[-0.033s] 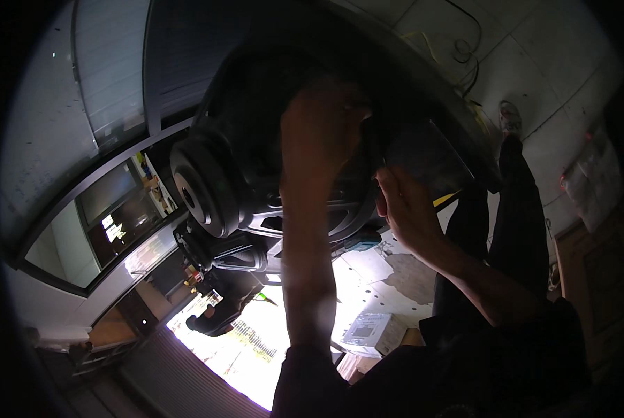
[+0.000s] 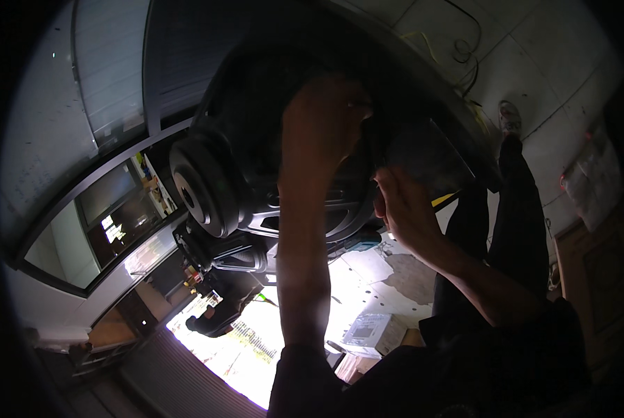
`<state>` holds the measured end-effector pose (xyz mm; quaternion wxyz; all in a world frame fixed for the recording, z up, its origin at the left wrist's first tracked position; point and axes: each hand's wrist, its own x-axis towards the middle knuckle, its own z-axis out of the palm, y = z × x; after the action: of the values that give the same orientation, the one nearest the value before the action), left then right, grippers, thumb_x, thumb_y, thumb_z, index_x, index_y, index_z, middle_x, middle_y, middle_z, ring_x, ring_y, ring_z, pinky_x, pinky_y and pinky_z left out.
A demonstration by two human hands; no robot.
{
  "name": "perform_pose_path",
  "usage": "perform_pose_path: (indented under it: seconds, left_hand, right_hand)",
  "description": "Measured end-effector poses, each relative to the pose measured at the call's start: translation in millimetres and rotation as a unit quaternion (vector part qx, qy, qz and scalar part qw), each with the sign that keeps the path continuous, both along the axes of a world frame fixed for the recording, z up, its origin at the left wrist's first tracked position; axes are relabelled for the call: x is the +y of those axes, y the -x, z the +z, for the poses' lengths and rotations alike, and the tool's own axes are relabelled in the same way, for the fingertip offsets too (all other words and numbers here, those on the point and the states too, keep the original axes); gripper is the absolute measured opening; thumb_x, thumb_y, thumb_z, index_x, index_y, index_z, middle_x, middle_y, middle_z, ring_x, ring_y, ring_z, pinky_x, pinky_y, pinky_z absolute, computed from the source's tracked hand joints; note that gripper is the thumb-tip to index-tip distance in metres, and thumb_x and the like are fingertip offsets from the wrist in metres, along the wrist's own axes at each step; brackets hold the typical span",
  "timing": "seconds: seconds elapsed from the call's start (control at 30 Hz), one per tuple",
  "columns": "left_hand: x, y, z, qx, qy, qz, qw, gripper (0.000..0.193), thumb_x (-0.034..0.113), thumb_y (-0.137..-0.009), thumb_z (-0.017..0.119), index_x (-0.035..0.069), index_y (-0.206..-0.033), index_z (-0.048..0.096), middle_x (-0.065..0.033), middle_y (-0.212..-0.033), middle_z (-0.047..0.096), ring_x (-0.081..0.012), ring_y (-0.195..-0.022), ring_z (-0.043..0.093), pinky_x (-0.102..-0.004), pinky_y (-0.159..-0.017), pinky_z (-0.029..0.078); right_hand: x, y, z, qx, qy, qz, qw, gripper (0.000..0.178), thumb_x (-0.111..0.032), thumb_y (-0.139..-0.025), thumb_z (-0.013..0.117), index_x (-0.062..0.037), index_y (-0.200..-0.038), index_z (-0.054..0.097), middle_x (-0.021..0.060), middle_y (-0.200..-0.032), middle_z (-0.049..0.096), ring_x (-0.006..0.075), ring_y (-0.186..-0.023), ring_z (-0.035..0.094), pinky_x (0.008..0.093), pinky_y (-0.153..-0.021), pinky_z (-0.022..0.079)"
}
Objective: The person retrieves a yellow strap from a drawer and uses it to secure a large black speaker component. They wrap the strap around the speaker's rim, pull it tight, and tie it off to hold the assembly together.
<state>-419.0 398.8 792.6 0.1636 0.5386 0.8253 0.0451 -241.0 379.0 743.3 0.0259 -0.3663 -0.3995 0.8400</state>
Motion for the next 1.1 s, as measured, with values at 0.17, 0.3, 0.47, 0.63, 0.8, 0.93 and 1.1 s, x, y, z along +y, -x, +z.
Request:
perform_pose_path:
  seconds: [0.17, 0.3, 0.47, 0.63, 0.8, 0.93, 1.1]
  left_hand:
    - [10, 17, -12, -0.046, 0.029, -0.073, 0.996, 0.015, 0.019, -0.073, 0.074, 0.006, -0.078, 0.070, -0.0102, -0.072, 0.066, -0.0294, -0.070, 0.066, -0.0389, -0.066, 0.051]
    - [22, 28, -11, -0.058, 0.065, -0.159, 0.983, 0.017, 0.021, -0.071, 0.077, 0.007, -0.075, 0.069, -0.0100, -0.071, 0.065, -0.0287, -0.073, 0.066, -0.0394, -0.067, 0.051]
    - [29, 45, -23, -0.013, 0.014, -0.332, 0.943, 0.024, 0.025, -0.064, 0.081, 0.008, -0.075, 0.068, -0.0104, -0.074, 0.066, -0.0303, -0.074, 0.066, -0.0413, -0.069, 0.053]
    - [50, 31, -11, 0.004, 0.191, -0.258, 0.947, 0.033, 0.029, -0.059, 0.085, 0.008, -0.078, 0.069, -0.0097, -0.079, 0.068, -0.0309, -0.082, 0.067, -0.0430, -0.070, 0.054]
    - [47, 33, -16, 0.027, 0.196, -0.267, 0.943, 0.036, 0.031, -0.059, 0.085, 0.007, -0.082, 0.070, -0.0111, -0.085, 0.068, -0.0323, -0.085, 0.067, -0.0428, -0.071, 0.056]
    - [49, 30, -12, 0.034, 0.221, -0.261, 0.939, 0.035, 0.032, -0.061, 0.083, 0.008, -0.083, 0.070, -0.0117, -0.090, 0.068, -0.0329, -0.088, 0.067, -0.0429, -0.074, 0.056]
    - [44, 22, -11, 0.059, 0.186, -0.247, 0.949, 0.032, 0.029, -0.061, 0.084, 0.009, -0.083, 0.072, -0.0120, -0.085, 0.069, -0.0318, -0.087, 0.069, -0.0428, -0.072, 0.057]
  right_hand:
    - [-2, 6, 0, -0.014, 0.091, -0.007, 0.996, 0.033, -0.026, -0.105, 0.041, 0.0004, -0.093, 0.056, 0.0066, -0.055, 0.057, 0.0133, -0.045, 0.056, 0.0301, -0.045, 0.044]
    - [3, 11, -4, -0.009, 0.072, 0.000, 0.997, 0.034, -0.028, -0.103, 0.043, 0.0012, -0.091, 0.056, 0.0097, -0.058, 0.061, 0.0167, -0.049, 0.060, 0.0311, -0.049, 0.047]
    - [19, 22, 3, -0.035, 0.006, 0.031, 0.999, 0.039, -0.036, -0.096, 0.050, 0.0017, -0.090, 0.057, 0.0117, -0.062, 0.064, 0.0197, -0.057, 0.065, 0.0330, -0.059, 0.051]
    - [41, 38, -1, -0.073, -0.024, 0.047, 0.996, 0.043, -0.041, -0.097, 0.050, 0.0001, -0.086, 0.059, 0.0095, -0.062, 0.064, 0.0175, -0.055, 0.065, 0.0319, -0.054, 0.051]
    - [39, 47, -10, -0.053, -0.245, 0.067, 0.966, 0.043, -0.034, -0.094, 0.051, -0.0003, -0.068, 0.059, 0.0116, -0.055, 0.059, 0.0180, -0.052, 0.064, 0.0360, -0.051, 0.049]
    - [44, 54, -4, -0.134, -0.354, 0.106, 0.919, 0.039, -0.026, -0.091, 0.052, 0.0000, -0.063, 0.060, 0.0143, -0.053, 0.056, 0.0235, -0.049, 0.063, 0.0380, -0.050, 0.049]
    - [33, 45, -8, -0.074, -0.416, 0.121, 0.898, 0.031, -0.026, -0.089, 0.055, -0.0035, -0.072, 0.067, 0.0148, -0.058, 0.061, 0.0295, -0.054, 0.065, 0.0416, -0.053, 0.049]
